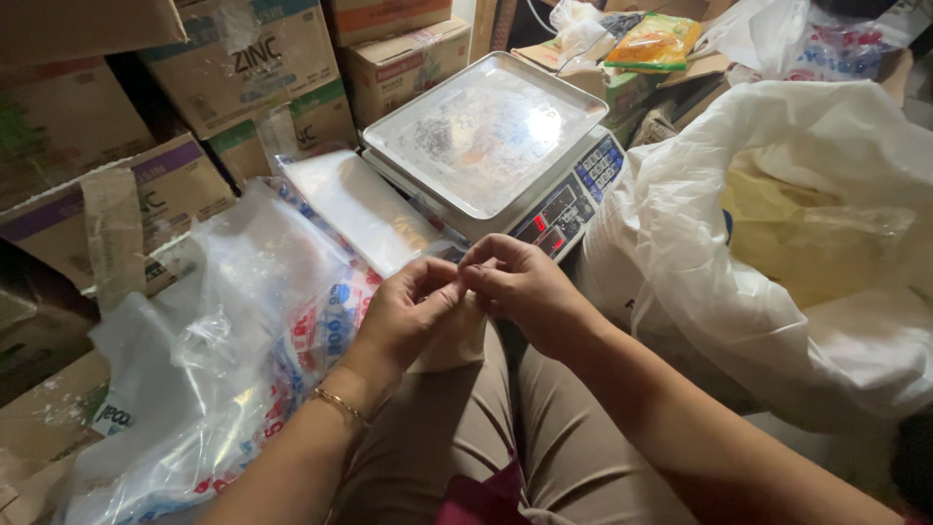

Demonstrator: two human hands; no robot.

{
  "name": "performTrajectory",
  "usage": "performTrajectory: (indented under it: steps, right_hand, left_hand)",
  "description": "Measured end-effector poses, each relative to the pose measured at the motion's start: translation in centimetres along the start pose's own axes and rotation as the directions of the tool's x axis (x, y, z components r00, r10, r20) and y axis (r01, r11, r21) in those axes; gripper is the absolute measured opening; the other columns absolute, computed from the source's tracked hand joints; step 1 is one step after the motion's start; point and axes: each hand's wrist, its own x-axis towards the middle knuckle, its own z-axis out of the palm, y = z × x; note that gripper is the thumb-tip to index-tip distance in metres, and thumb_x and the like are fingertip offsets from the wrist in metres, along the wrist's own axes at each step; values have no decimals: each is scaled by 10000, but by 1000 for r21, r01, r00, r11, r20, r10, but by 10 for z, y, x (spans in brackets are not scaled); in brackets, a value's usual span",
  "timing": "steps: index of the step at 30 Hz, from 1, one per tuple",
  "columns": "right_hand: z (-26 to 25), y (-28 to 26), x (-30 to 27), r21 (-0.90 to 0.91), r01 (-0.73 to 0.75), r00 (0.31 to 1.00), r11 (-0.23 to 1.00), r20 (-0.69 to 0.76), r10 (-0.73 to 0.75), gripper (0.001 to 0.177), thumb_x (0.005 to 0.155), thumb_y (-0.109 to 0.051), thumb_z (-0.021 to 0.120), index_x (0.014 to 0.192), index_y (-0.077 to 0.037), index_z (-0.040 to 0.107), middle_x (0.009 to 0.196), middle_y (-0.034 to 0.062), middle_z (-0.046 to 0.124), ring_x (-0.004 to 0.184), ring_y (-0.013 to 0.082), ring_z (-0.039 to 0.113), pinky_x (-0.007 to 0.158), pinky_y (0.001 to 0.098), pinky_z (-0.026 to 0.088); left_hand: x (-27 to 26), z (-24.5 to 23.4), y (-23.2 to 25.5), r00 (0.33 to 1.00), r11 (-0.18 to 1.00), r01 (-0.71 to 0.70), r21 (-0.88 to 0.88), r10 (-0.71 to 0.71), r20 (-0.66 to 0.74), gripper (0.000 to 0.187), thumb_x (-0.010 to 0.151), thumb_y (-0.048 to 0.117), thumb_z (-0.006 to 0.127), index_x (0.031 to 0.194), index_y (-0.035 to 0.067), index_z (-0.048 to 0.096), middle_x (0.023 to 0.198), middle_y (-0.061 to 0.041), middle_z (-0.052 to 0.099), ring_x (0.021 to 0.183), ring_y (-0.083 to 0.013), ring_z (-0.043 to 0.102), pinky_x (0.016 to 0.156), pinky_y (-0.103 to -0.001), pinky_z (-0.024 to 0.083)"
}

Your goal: The person scoops a yellow powder from a large sack into small plastic bags, weighs each bag on a digital scale, and ties the bags shut. The process is repeated multiple times.

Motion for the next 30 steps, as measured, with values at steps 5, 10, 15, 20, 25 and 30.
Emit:
performTrajectory:
  steps: [5, 10, 15, 20, 25, 30]
  right_hand:
    - [2, 1, 4, 44, -39, 997, 998, -66, 42, 100, 861, -44, 664, 956, -18, 647, 807, 54, 681, 695, 138, 662, 649, 254, 532]
    - [-3, 12, 5, 4, 0, 997, 1000, -82, 1, 95, 849, -2, 671, 932, -11, 626, 811, 21, 633, 697, 106, 621, 649, 245, 510]
    - [-3, 23, 8, -2, 50, 987, 999, -153, -50, 69, 876, -32, 666, 901, -25, 602, 788, 6, 593, 671, 96, 572, 612, 247, 475]
    - [-3, 35, 13, 112, 7, 965, 994, -261, 23, 24, 859, -51, 627, 867, -33, 612, 733, 23, 598, 623, 109, 563, 573, 254, 469]
    - [-3, 38, 18, 334, -39, 959, 942, -252, 129, 44, 855, -35, 636, 887, -37, 606, 722, 36, 579, 623, 127, 556, 535, 254, 420]
    - [-10, 19, 5, 280, -148, 971, 949, -143, 193, 63, 869, -56, 636, 928, -37, 627, 771, 26, 612, 663, 109, 597, 587, 239, 487]
  left_hand:
    - [10, -5, -6, 988, 998, -59, -11, 60, 141, 318, 853, 15, 712, 1134, 67, 573, 1059, -17, 628, 1024, -99, 617, 928, -265, 531]
    - [24, -4, -11, 971, 994, -101, 40, 90, 222, 287, 837, -20, 703, 1043, 95, 538, 980, 20, 556, 955, -67, 558, 897, -263, 510]
    - [27, 2, -15, 957, 989, -146, 10, 139, 255, 276, 842, -22, 707, 1026, 94, 537, 939, 23, 509, 910, -65, 538, 891, -265, 536]
    - [20, 2, -17, 958, 972, -231, 47, 219, 185, 254, 833, -28, 679, 1010, 85, 537, 944, 34, 519, 931, -57, 532, 863, -240, 504]
    - [13, 3, -18, 942, 923, -334, 190, 324, 83, 250, 810, -39, 670, 1012, 77, 579, 920, 28, 561, 910, -71, 561, 821, -233, 493]
    - [9, 0, -20, 991, 989, -133, -64, 134, 11, 229, 850, -33, 713, 1018, 80, 605, 896, 9, 632, 853, -80, 609, 757, -248, 532]
